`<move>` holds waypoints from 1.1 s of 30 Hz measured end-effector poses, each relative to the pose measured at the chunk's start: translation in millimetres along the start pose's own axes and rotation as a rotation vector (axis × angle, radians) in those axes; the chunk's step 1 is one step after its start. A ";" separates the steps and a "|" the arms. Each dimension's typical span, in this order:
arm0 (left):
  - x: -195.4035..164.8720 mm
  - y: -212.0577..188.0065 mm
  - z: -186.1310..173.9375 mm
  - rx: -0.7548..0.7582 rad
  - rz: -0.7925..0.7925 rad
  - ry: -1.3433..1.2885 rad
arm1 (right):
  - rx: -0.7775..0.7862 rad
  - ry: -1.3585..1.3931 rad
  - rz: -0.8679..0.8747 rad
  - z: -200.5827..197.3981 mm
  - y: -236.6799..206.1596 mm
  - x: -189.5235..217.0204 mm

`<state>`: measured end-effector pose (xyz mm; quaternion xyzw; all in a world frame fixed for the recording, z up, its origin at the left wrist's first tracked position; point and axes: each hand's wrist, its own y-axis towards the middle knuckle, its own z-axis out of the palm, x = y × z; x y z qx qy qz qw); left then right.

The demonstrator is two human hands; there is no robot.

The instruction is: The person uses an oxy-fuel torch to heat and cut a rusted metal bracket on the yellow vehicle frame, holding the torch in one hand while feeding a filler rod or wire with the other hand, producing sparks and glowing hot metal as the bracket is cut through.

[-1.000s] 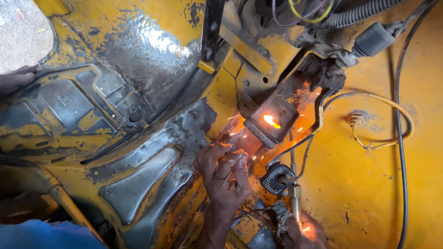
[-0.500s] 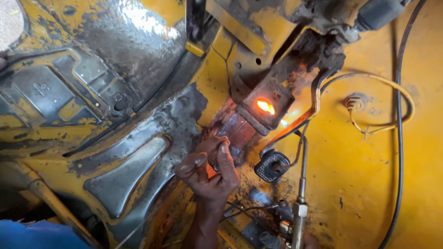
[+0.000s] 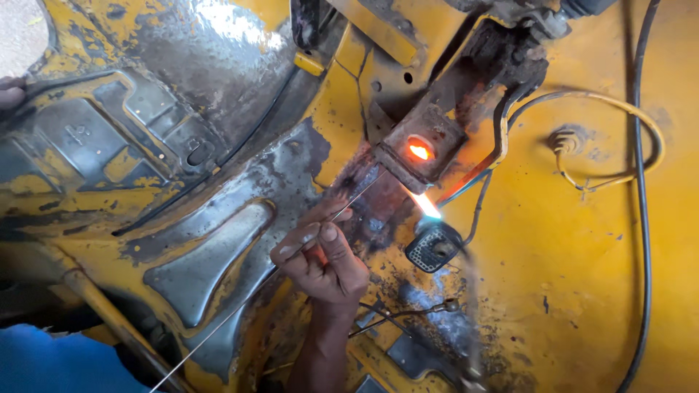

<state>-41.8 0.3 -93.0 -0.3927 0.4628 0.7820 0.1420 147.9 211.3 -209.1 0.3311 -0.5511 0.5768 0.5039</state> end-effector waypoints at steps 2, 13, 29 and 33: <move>-0.7 -2.5 -1.7 -0.052 -0.018 0.020 | -0.028 -0.048 -0.023 6.3 -4.9 -2.9; 8.6 2.6 1.6 -0.024 0.014 0.051 | -0.210 -0.246 -0.045 76.6 -12.9 55.3; 7.4 0.6 0.6 -0.088 0.026 0.084 | 0.113 0.555 -0.029 129.6 -14.7 141.1; 12.5 -2.7 3.4 -0.047 -0.023 -0.159 | 0.223 0.513 -0.016 119.9 -18.2 128.5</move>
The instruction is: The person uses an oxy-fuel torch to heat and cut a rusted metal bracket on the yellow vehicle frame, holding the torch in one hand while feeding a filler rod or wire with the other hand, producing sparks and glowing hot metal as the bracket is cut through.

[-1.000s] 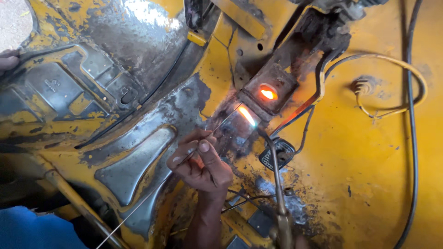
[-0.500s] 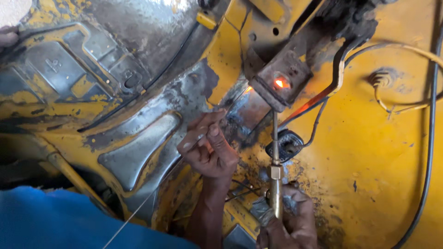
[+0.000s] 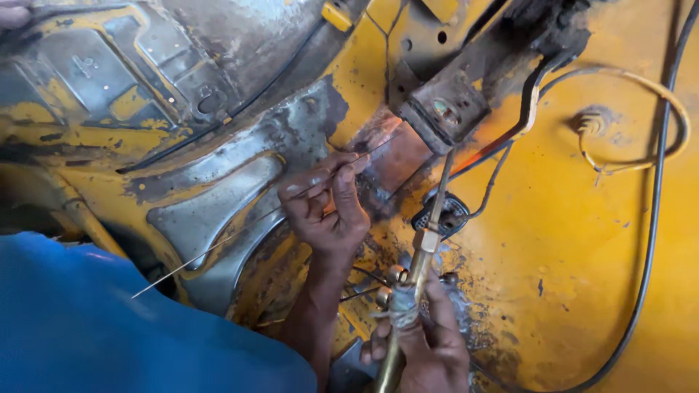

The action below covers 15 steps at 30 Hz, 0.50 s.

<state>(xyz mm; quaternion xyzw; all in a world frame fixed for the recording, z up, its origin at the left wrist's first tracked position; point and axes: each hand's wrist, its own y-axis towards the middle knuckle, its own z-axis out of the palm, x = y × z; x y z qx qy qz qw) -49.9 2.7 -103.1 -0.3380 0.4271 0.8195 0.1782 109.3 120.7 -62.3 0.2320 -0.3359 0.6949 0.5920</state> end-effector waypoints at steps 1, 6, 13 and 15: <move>1.2 -0.5 -0.2 -0.009 -0.015 -0.010 | -0.061 -0.087 0.020 -1.3 -1.9 -4.3; 1.0 -2.1 -0.8 -0.003 -0.040 -0.055 | -0.320 -0.163 0.057 -6.8 -0.4 -18.3; -3.3 -1.4 -1.1 -0.020 -0.051 -0.036 | -0.377 -0.224 0.028 -3.6 6.4 -19.2; -3.2 -1.1 -0.5 -0.014 -0.061 -0.061 | -0.352 -0.092 0.039 -2.3 12.5 -18.1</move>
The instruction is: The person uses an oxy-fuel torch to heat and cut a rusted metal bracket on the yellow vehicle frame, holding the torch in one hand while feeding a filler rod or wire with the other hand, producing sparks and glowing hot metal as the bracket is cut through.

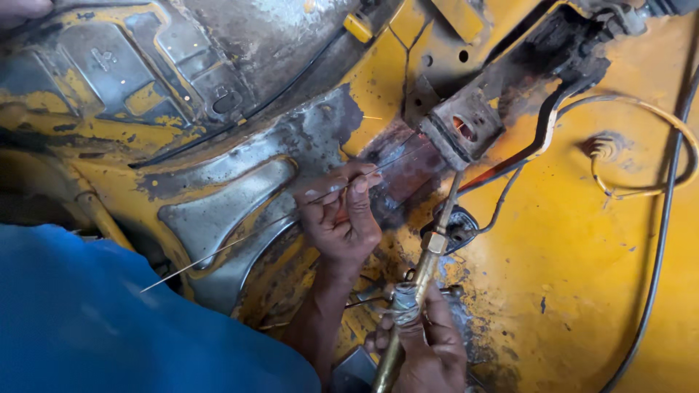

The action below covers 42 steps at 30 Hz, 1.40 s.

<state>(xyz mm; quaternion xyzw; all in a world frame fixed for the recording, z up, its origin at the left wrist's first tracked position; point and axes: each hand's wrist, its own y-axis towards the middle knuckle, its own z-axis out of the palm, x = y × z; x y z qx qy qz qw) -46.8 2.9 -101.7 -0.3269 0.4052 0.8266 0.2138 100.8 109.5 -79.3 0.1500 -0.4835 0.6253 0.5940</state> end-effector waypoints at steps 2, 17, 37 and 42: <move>-0.8 0.6 -0.8 0.035 0.004 -0.001 | 0.190 0.133 0.018 -0.2 4.8 4.0; 6.3 -1.4 -5.3 0.016 0.035 0.067 | 0.055 -0.128 0.076 -21.7 7.0 -9.2; 6.5 -4.6 -6.2 0.034 -0.050 0.065 | 0.077 -0.070 0.051 -14.7 4.6 -2.4; -7.5 5.7 -3.3 0.083 -0.029 0.065 | 0.125 -0.187 0.140 -49.5 -9.4 -19.0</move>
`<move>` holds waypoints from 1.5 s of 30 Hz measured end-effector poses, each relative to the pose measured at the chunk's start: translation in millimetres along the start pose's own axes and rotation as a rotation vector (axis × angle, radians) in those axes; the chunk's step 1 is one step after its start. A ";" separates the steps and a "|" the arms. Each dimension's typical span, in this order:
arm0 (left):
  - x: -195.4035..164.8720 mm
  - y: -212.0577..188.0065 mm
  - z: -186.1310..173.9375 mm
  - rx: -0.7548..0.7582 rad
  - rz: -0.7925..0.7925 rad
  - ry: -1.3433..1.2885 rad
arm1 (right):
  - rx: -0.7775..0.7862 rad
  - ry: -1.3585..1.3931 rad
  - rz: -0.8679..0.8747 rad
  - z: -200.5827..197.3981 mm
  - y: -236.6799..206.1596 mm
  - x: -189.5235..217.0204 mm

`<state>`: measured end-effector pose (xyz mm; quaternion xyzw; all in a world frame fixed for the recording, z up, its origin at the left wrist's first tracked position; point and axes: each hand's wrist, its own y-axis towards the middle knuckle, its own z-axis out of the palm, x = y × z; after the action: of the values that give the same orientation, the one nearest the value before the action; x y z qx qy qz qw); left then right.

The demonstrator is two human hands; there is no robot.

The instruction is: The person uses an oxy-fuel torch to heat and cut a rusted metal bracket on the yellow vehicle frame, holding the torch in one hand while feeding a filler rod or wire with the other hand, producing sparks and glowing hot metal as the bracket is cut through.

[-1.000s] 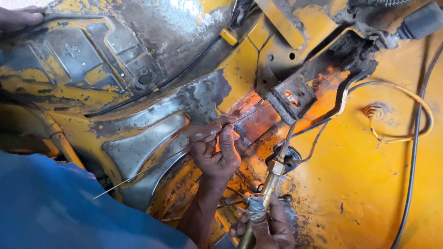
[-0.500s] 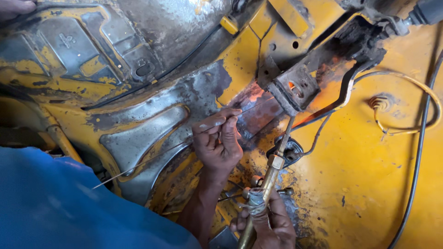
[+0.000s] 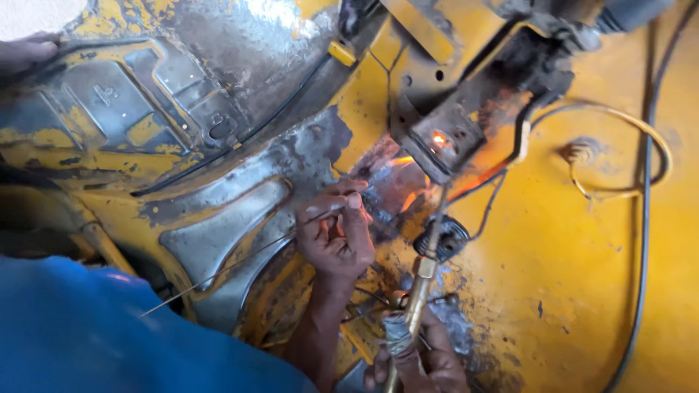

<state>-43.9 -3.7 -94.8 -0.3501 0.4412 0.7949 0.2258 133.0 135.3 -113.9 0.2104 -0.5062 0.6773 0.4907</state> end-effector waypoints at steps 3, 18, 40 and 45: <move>-25.2 7.4 0.4 0.156 0.028 -0.004 | 0.042 -0.162 -0.074 -36.6 -17.2 -29.8; -163.8 -44.4 -12.6 0.571 -0.361 0.291 | 0.305 -0.116 0.491 -191.2 54.5 -93.5; -158.5 -54.2 13.6 0.363 -0.979 0.132 | 0.317 0.010 0.458 -128.8 -11.0 -7.8; -149.7 -52.4 -3.5 0.528 -0.807 -0.237 | 0.323 0.179 0.613 -90.6 -11.6 19.2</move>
<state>90.1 12.4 -11.4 -0.3310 0.4279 0.5397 0.6450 154.1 224.8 -129.5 0.0636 -0.3872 0.8800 0.2674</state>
